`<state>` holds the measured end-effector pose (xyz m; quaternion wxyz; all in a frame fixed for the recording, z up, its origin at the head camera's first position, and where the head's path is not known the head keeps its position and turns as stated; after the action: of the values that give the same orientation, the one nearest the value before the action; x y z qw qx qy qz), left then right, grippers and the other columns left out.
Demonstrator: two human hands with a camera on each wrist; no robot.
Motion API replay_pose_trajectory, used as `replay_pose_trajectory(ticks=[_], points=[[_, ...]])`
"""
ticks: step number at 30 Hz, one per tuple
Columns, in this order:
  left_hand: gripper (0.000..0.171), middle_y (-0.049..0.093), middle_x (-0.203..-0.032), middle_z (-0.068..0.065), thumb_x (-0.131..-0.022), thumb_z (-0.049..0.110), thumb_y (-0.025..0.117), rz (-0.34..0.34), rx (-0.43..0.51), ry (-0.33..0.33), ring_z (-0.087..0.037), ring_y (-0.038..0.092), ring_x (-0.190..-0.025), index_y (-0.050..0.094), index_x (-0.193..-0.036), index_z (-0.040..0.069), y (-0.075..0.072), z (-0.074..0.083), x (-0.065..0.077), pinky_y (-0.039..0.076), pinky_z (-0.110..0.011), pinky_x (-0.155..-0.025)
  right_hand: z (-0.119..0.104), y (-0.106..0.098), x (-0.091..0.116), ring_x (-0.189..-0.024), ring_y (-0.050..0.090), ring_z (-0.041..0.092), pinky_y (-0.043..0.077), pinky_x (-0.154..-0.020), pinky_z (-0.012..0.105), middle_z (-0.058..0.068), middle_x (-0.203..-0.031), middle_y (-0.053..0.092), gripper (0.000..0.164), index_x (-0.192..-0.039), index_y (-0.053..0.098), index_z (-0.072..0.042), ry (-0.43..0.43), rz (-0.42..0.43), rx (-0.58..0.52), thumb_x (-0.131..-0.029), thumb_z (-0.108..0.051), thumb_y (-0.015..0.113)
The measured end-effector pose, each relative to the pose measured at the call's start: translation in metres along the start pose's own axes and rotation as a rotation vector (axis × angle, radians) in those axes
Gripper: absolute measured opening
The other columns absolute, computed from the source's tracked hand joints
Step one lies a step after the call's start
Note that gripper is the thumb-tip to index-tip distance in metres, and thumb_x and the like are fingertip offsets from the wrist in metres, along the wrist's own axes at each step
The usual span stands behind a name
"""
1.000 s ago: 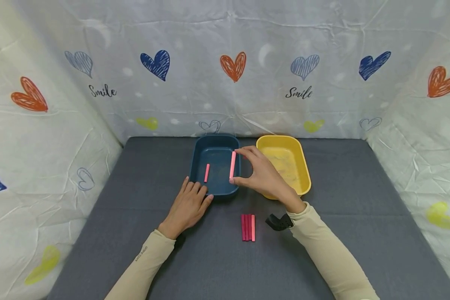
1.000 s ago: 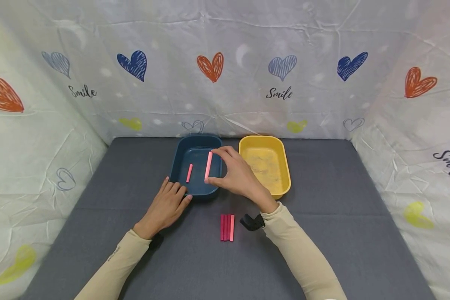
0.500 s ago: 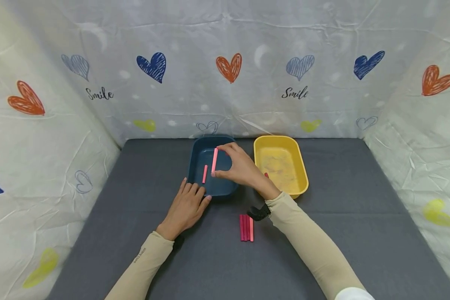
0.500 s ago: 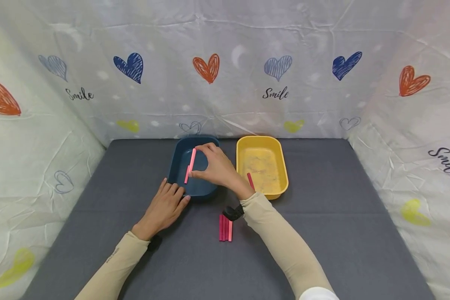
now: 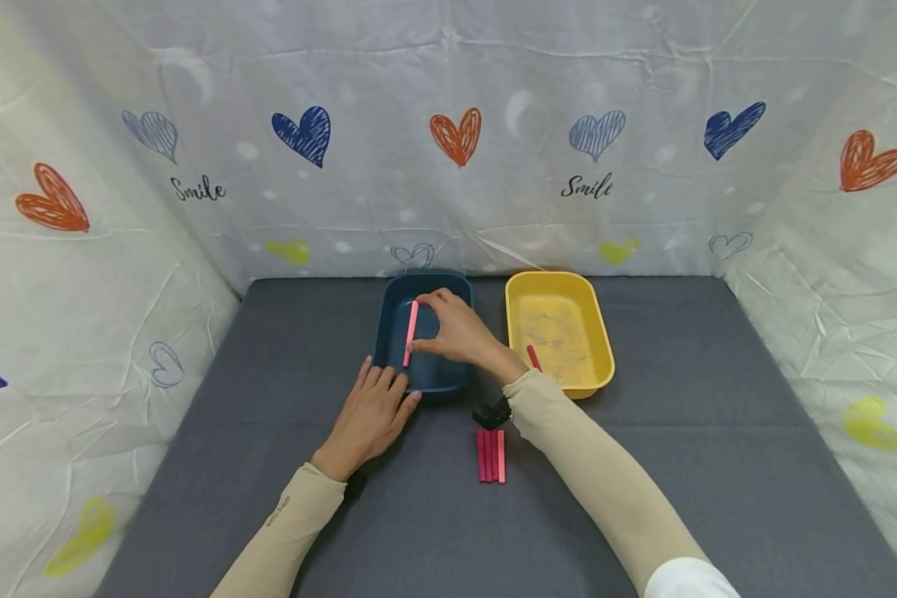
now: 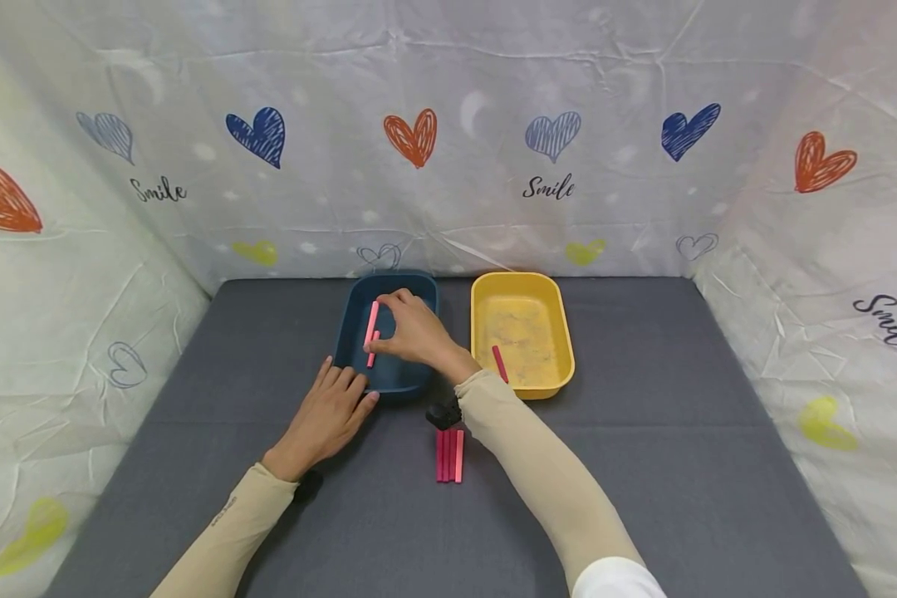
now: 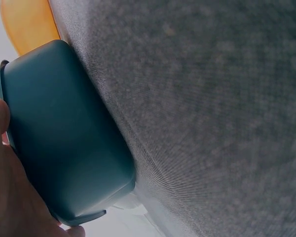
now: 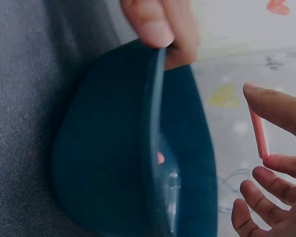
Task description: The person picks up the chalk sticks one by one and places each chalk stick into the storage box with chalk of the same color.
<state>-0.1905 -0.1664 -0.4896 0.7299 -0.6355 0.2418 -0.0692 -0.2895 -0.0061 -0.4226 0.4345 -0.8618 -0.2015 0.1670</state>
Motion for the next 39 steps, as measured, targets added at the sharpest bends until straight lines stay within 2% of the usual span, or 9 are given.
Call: replay_pose_trajectory(ticks=[9,17,29,39], points=[[0.036,0.059,-0.103,-0.013,-0.102,0.041,0.048,-0.002,-0.012,0.003,-0.033,0.054,-0.106,0.059,-0.103,0.006,-0.002,0.0,0.001,0.024,-0.059,-0.118,-0.002,0.023,-0.016,-0.127,0.052,0.026,0.046,-0.107,0.04,0.01,-0.142,0.047,0.08,-0.147,0.045,-0.012,-0.006,-0.06,0.054,-0.081,-0.045,0.078],[0.036,0.059,-0.106,-0.013,-0.103,0.04,0.046,-0.005,0.0,0.005,-0.034,0.055,-0.109,0.059,-0.105,0.007,0.0,0.0,0.001,0.024,-0.059,-0.118,-0.001,0.04,-0.023,-0.127,0.053,0.026,0.046,-0.106,0.04,0.011,-0.143,0.048,0.079,-0.145,0.046,-0.01,0.027,-0.117,0.1,-0.081,-0.044,0.079],[0.035,0.058,-0.104,-0.012,-0.104,0.04,0.045,0.003,0.003,0.006,-0.032,0.055,-0.106,0.059,-0.103,0.008,-0.001,0.0,0.002,0.024,-0.058,-0.118,0.012,0.049,-0.026,-0.125,0.054,0.027,0.046,-0.105,0.039,0.013,-0.143,0.048,0.079,-0.143,0.048,-0.009,0.06,-0.153,0.136,-0.08,-0.043,0.08],[0.032,0.057,-0.1,-0.011,-0.103,0.038,0.047,0.026,-0.001,0.017,-0.033,0.055,-0.104,0.058,-0.102,0.008,-0.002,0.0,0.002,0.026,-0.059,-0.117,0.013,0.055,-0.029,-0.127,0.054,0.029,0.046,-0.106,0.041,0.013,-0.146,0.046,0.079,-0.145,0.047,-0.01,0.121,-0.195,0.186,-0.081,-0.044,0.079]])
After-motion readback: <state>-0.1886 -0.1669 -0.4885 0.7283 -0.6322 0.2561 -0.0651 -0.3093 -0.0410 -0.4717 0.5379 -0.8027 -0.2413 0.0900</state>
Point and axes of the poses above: each hand's wrist, its own x-axis away from the middle knuckle, its own y-axis out of the palm, z = x × y, the point moved 3 cm from there along -x, towards the middle knuckle
